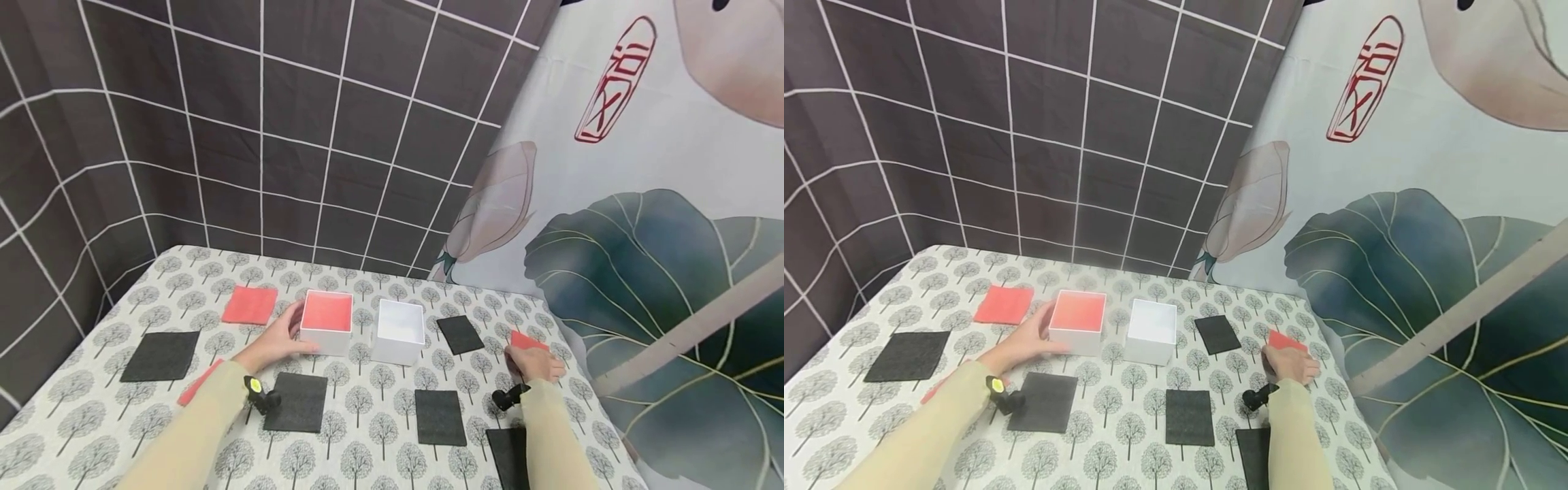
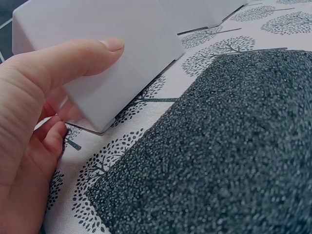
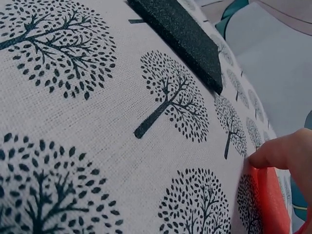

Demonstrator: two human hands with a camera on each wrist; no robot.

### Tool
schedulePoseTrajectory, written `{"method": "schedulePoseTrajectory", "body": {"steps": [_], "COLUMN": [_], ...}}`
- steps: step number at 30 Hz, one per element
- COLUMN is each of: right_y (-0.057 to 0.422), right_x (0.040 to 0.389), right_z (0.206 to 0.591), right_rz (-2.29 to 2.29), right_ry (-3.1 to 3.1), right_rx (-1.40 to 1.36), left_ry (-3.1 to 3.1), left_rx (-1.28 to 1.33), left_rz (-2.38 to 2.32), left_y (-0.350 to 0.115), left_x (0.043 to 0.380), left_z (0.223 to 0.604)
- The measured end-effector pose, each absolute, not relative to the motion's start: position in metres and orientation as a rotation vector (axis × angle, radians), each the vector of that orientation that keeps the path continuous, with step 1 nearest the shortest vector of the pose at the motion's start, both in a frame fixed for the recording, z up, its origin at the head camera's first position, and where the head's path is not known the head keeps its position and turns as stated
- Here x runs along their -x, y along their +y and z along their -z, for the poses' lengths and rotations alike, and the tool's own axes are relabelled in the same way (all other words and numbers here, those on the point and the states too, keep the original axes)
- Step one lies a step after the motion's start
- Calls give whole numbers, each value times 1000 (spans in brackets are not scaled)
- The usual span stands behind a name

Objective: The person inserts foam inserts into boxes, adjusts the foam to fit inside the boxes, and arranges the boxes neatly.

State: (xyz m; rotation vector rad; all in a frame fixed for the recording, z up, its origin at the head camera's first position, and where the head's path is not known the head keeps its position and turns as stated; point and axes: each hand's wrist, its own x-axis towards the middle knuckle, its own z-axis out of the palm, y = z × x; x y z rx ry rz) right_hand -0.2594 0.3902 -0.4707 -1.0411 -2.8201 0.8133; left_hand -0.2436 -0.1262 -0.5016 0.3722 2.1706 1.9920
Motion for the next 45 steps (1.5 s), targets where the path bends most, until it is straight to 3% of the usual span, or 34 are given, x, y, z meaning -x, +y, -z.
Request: {"method": "schedulePoseTrajectory", "body": {"steps": [45], "right_y": [324], "right_x": [260], "right_z": [423], "right_rz": [-801], "right_ry": [-2790], "right_rx": [607], "left_ry": [2123], "left_rx": [-398], "left_rz": [-2027], "left_y": [-127], "left_x": [245], "left_z": [505]}}
